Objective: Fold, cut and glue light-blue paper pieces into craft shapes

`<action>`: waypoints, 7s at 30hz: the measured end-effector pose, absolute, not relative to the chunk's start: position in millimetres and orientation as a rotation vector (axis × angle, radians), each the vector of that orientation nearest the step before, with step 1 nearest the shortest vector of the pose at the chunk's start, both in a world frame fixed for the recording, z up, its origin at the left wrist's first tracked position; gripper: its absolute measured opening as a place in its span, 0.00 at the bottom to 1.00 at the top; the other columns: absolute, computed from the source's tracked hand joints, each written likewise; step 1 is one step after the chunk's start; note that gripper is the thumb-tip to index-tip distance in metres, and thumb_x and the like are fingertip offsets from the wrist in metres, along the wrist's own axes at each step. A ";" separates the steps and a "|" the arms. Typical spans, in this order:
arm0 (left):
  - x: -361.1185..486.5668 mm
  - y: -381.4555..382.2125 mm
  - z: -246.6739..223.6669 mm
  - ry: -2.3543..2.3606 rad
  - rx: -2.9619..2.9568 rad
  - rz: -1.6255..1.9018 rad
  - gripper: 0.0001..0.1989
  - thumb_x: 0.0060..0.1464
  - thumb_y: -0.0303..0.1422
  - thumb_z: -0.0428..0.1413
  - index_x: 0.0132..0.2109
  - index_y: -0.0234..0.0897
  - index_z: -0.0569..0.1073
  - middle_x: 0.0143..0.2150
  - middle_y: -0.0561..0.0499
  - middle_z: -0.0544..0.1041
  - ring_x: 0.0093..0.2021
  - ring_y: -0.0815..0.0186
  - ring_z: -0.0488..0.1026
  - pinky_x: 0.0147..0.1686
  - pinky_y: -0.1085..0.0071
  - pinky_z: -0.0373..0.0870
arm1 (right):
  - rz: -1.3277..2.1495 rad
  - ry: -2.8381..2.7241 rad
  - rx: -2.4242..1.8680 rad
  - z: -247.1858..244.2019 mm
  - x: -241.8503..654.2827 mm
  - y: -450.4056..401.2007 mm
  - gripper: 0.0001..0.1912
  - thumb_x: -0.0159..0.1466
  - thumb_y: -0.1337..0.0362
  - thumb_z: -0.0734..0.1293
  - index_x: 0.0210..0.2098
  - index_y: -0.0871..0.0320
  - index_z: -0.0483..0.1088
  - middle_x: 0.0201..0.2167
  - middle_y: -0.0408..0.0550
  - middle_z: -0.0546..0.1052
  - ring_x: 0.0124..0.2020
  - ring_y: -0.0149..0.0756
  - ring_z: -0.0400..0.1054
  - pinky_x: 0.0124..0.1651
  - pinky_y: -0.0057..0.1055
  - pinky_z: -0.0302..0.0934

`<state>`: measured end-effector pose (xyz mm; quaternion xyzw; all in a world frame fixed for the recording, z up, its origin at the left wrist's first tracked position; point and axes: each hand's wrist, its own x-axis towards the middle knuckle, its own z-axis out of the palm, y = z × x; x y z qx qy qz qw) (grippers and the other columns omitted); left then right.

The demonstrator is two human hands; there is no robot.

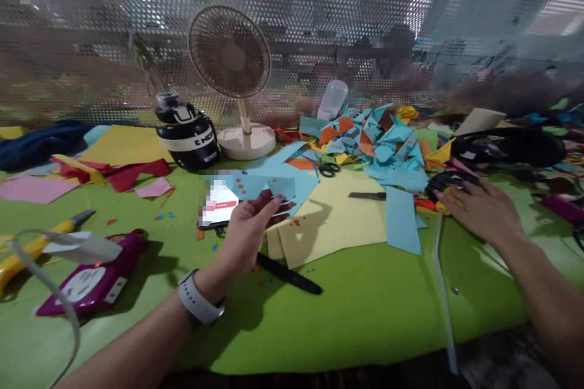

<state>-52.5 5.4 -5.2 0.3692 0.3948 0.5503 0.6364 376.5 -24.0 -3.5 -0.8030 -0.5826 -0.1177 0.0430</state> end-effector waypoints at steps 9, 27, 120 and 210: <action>-52.1 5.5 -6.6 0.866 0.825 1.281 0.12 0.42 0.33 0.66 0.33 0.34 0.73 0.33 0.51 0.79 0.36 0.65 0.78 0.36 0.71 0.72 | 0.009 -1.327 -2.395 15.9 363.5 -24.8 0.19 0.58 0.54 0.60 0.38 0.59 0.76 0.48 0.59 0.76 0.53 0.54 0.64 0.52 0.43 0.57; -52.1 7.9 -11.9 0.870 0.784 1.250 0.11 0.43 0.31 0.66 0.33 0.32 0.73 0.32 0.51 0.79 0.35 0.64 0.78 0.37 0.69 0.74 | 0.104 -2.600 -1.590 -1.9 190.9 -11.9 0.32 0.66 0.43 0.51 0.65 0.45 0.51 0.70 0.46 0.42 0.69 0.51 0.33 0.65 0.55 0.37; -36.7 -15.2 -8.3 0.747 0.981 0.946 0.13 0.46 0.37 0.65 0.37 0.33 0.78 0.35 0.45 0.81 0.34 0.65 0.77 0.37 0.70 0.72 | 0.271 -1.974 -1.100 -1.8 137.9 -10.7 0.20 0.63 0.60 0.65 0.54 0.52 0.64 0.56 0.53 0.68 0.61 0.44 0.57 0.61 0.48 0.55; -37.6 -13.7 -14.4 0.812 0.874 0.942 0.19 0.41 0.38 0.68 0.38 0.33 0.73 0.33 0.47 0.80 0.36 0.59 0.78 0.34 0.67 0.73 | 0.891 -1.507 -1.226 18.6 155.6 1.0 0.24 0.62 0.45 0.61 0.21 0.57 0.63 0.16 0.39 0.67 0.19 0.26 0.60 0.25 0.25 0.58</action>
